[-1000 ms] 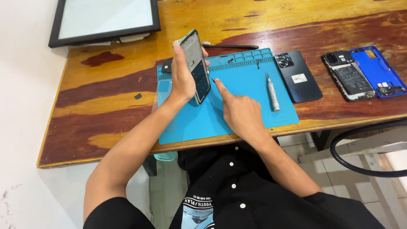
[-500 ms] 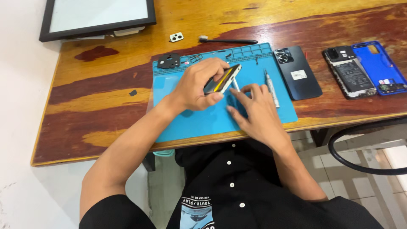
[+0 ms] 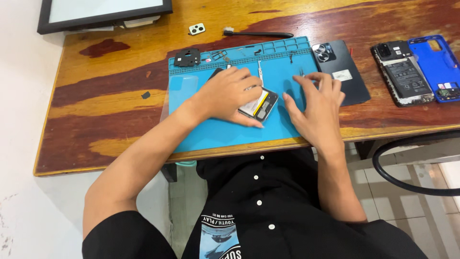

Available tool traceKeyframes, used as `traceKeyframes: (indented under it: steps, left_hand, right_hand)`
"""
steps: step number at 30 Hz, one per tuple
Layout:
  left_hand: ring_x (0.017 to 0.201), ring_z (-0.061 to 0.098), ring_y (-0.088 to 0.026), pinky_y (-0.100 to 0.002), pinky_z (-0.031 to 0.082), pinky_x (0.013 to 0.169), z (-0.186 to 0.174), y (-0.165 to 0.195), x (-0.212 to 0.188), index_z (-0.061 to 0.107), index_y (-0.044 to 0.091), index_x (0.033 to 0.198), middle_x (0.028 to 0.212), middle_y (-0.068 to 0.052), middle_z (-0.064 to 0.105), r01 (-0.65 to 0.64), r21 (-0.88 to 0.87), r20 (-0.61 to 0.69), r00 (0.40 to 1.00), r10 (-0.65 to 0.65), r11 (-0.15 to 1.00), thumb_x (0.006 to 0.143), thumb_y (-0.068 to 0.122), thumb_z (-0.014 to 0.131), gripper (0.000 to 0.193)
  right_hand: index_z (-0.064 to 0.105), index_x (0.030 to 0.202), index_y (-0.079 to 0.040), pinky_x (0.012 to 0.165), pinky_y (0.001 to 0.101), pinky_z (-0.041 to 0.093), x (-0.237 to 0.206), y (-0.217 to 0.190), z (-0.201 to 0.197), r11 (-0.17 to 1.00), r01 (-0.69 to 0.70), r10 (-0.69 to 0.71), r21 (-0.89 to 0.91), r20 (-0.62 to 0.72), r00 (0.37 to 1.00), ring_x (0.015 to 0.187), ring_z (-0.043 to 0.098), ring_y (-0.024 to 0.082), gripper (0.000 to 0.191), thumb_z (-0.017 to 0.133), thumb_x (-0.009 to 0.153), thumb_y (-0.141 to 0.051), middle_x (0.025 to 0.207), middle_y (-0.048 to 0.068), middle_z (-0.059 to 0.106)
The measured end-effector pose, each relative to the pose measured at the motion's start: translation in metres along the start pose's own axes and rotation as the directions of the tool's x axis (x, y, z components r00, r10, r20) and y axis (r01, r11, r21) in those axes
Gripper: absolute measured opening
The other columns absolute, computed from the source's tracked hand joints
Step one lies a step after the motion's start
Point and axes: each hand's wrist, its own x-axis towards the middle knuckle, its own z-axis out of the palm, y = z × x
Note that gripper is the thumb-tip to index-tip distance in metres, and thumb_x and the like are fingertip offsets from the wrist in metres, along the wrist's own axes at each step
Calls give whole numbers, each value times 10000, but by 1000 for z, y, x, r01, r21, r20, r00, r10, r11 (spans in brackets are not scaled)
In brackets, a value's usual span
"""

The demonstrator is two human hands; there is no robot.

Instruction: The person disassembles and reassembles two smartphones on a workbench. They use a screwdriver and tweezers to remove screws, pry open the back cover, and handle internal components. The person works on one phone, then switches to another, repeating similar steps.

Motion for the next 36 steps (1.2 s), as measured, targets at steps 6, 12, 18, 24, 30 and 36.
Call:
traceKeyframes:
  steps: [6,12,18,24,30,36]
  left_hand:
    - [981,567,-262,-385,471,807,-8,-7,-2,615,72,964,1117,-63,641,-3,52,-20,1000,4,999,823,703,780,667]
    - [1092,664,-326,-405,571,925,-20,-11,-4,564,66,969,1142,-90,668,205,-327,-129,957,-259,922,957,674,696,622]
    - [940,707,-219,-362,621,803,-16,-18,-10,456,47,1091,1079,-148,665,186,-885,-186,699,-690,427,989,812,327,782]
    - [826,708,-232,-365,602,732,0,-31,-22,683,-7,1173,964,-181,697,127,-989,130,470,-873,-79,959,837,198,997]
    - [832,705,-223,-352,604,722,4,-35,-26,688,26,1163,973,-149,711,158,-981,170,436,-884,-111,969,812,188,951]
    - [983,660,-174,-343,585,847,-16,-29,-16,654,75,1235,1183,-87,701,149,-986,133,473,-871,-70,902,798,328,861]
  right_hand:
    - [678,1319,-41,946,475,409,-4,2,3,997,-54,55,-57,22,998,1120,521,357,418,773,932,-166,1286,174,603]
    - [689,1293,-36,974,434,465,-3,3,-1,988,35,-46,149,72,996,1115,548,349,378,751,934,-138,1293,160,612]
    - [743,1175,-69,947,424,466,0,-6,-10,987,77,-101,140,178,979,1059,549,338,318,782,891,-208,1249,94,655]
    - [739,1197,-75,900,434,475,17,-27,-24,986,134,-153,94,228,962,1034,541,356,392,791,856,-263,1244,129,648]
    - [731,1214,-59,827,461,471,89,-14,-23,851,466,-445,-243,137,885,1036,595,340,333,771,982,-295,1081,136,643]
    - [740,1061,-62,808,466,494,157,0,26,807,497,-471,-319,160,868,1036,627,345,288,769,901,-300,1063,155,670]
